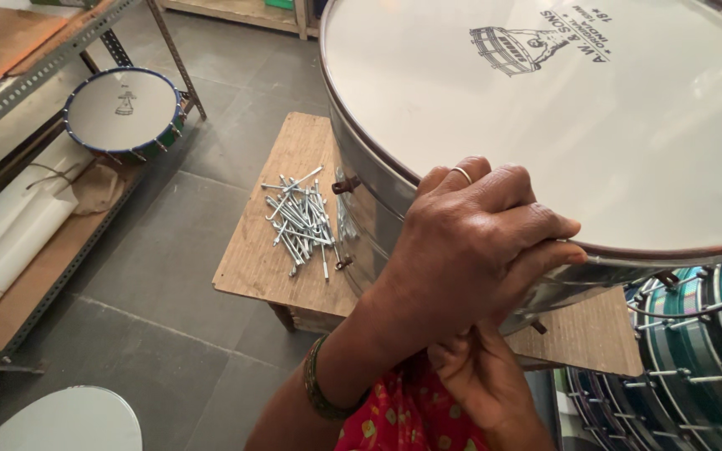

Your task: The person attaches metal tension rods and lugs to the shell of a large drum by hand and using a tool, before lifting the drum off the table.

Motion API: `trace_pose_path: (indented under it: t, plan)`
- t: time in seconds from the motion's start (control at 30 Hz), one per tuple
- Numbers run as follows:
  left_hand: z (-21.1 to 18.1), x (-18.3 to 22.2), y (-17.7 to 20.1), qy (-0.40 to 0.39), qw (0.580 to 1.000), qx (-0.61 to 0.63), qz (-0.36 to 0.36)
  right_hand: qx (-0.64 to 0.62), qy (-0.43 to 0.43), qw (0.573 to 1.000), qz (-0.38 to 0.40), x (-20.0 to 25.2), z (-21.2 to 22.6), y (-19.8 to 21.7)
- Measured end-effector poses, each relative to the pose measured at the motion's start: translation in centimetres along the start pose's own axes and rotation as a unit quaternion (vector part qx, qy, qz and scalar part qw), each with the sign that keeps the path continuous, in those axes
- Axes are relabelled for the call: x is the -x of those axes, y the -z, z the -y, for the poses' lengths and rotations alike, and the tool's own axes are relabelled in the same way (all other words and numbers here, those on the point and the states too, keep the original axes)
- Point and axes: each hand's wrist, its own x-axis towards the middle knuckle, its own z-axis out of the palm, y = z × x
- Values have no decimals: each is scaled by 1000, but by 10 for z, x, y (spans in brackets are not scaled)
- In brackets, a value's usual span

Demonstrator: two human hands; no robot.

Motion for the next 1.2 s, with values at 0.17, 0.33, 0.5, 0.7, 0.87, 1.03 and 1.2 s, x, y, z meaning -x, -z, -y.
trace_pose_path:
  t: [0.17,0.33,0.5,0.7,0.87,1.03,1.2]
  plan:
    - [-2,-1,3,3,1000,-6,14,19,15,999,-22,6,1,-14]
    - [-4,0,5,7,1000,-2,6,-2,-10,1000,24,3,-3,-15]
    - [-3,1,3,7,1000,-4,8,-20,4,1000,13,2,2,-5]
    - [-1,2,1,8,1000,-6,8,-11,-1,999,44,0,1,-3]
    - [-1,-1,2,7,1000,-2,12,-12,13,999,38,9,-1,-26]
    - [-2,-1,3,8,1000,-7,12,-33,-19,997,73,0,-6,-10]
    - [-8,-5,11,15,1000,4,19,-59,-7,998,35,-6,-1,6]
